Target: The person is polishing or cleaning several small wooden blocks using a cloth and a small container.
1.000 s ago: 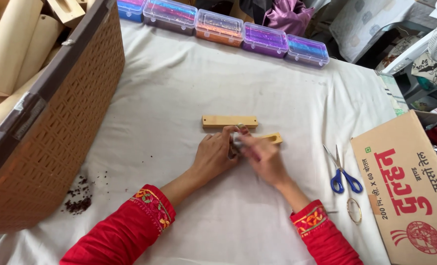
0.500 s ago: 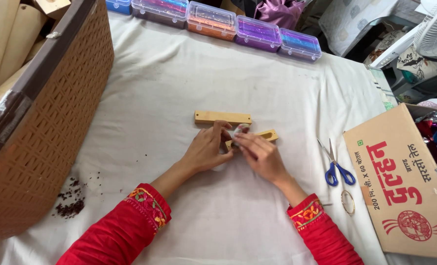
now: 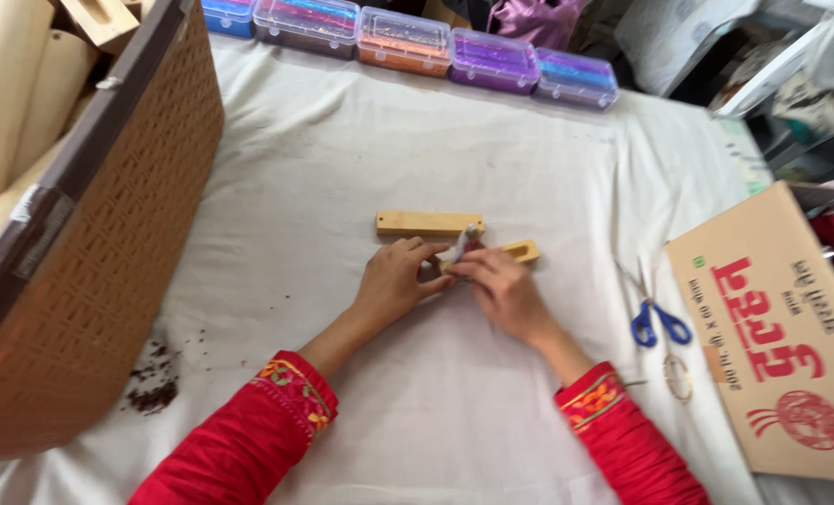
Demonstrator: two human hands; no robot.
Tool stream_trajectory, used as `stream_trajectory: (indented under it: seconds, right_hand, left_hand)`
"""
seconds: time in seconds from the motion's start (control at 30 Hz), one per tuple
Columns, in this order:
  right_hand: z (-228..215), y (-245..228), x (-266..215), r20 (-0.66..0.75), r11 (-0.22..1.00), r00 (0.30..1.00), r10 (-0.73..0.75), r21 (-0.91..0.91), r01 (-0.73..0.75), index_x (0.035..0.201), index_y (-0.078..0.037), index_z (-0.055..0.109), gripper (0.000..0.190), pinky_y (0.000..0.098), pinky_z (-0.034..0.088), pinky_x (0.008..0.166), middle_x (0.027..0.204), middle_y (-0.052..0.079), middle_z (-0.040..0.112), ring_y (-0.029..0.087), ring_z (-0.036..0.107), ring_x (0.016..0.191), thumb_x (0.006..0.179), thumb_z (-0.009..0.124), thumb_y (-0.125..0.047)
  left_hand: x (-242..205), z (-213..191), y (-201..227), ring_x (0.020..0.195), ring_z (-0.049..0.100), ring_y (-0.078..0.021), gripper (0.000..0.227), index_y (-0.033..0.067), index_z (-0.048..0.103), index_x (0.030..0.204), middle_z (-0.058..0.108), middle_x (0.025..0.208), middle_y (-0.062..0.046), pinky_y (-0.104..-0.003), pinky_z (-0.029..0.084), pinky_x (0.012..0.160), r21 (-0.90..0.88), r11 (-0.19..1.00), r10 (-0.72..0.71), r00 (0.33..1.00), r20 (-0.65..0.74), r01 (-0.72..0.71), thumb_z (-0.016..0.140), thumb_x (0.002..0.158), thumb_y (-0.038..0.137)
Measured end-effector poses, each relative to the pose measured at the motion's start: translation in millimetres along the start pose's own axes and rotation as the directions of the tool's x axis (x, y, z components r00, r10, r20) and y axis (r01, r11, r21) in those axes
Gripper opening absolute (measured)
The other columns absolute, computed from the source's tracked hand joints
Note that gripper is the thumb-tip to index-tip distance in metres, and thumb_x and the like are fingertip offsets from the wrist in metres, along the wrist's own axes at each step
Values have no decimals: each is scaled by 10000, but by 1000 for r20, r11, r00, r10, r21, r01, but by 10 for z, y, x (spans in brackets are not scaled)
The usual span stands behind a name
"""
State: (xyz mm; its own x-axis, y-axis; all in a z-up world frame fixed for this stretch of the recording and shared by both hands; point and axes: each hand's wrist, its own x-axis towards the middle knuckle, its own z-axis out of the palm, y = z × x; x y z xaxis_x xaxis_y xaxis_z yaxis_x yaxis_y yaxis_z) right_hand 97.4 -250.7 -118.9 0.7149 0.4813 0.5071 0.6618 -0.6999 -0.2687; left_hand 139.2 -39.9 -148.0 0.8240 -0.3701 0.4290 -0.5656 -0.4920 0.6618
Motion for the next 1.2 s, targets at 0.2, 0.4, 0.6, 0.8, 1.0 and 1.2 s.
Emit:
stream_trajectory:
  seconds: [0.2,0.4,0.6,0.8,1.0,1.2]
  right_hand:
    - [3,389,-205,-187,970,960,208,-88,-227,1099,-106,744,271,394,565,958,1109,71,717,288,690,1076,876,681,35]
    - [22,-96,57,-31,993,993,-117,-32,116,1233,-85,700,421,444,496,1109,1315,95,691,288,641,1250,824,705,16]
    - [-130,721,-206,-69,988,987,144,-45,-147,1231,-122,725,448,397,504,1116,1315,62,703,261,629,1295,819,681,49]
    - [82,211,-64,-73,994,996,56,-92,-63,1202,-117,744,451,382,558,1035,1265,53,726,255,691,1194,803,652,73]
    - [45,431,-74,-50,996,996,68,-48,-71,1132,-90,741,337,385,575,969,1185,64,738,257,700,1115,828,675,40]
    - [38,497,-113,-158,965,966,206,-131,-227,1053,-102,749,273,391,565,993,1117,50,738,261,680,1130,841,690,61]
  left_hand:
    - [15,15,19,857,646,-234,355,108,752,952,666,871,-32,-408,515,730,44,999,-21,1000,23,20,817,816,430]
    - [-51,197,-187,960,639,-268,330,64,650,1077,666,1032,-65,-427,503,787,222,966,160,982,-105,-133,741,813,239]
    - [20,199,-139,915,649,-273,243,100,625,964,685,967,-63,-424,506,783,150,989,20,1000,-24,-16,744,907,304]
    - [-6,132,-94,963,654,-277,369,59,631,1165,679,1026,-77,-425,507,807,23,998,52,995,-87,-50,717,909,310]
    - [-18,68,-44,1025,633,-288,420,72,706,1207,675,1065,-91,-417,516,850,129,992,12,997,-74,-2,742,894,350]
    - [25,54,-1,1047,639,-296,375,71,713,1104,650,1131,-111,-418,521,842,145,989,6,996,-91,8,785,838,325]
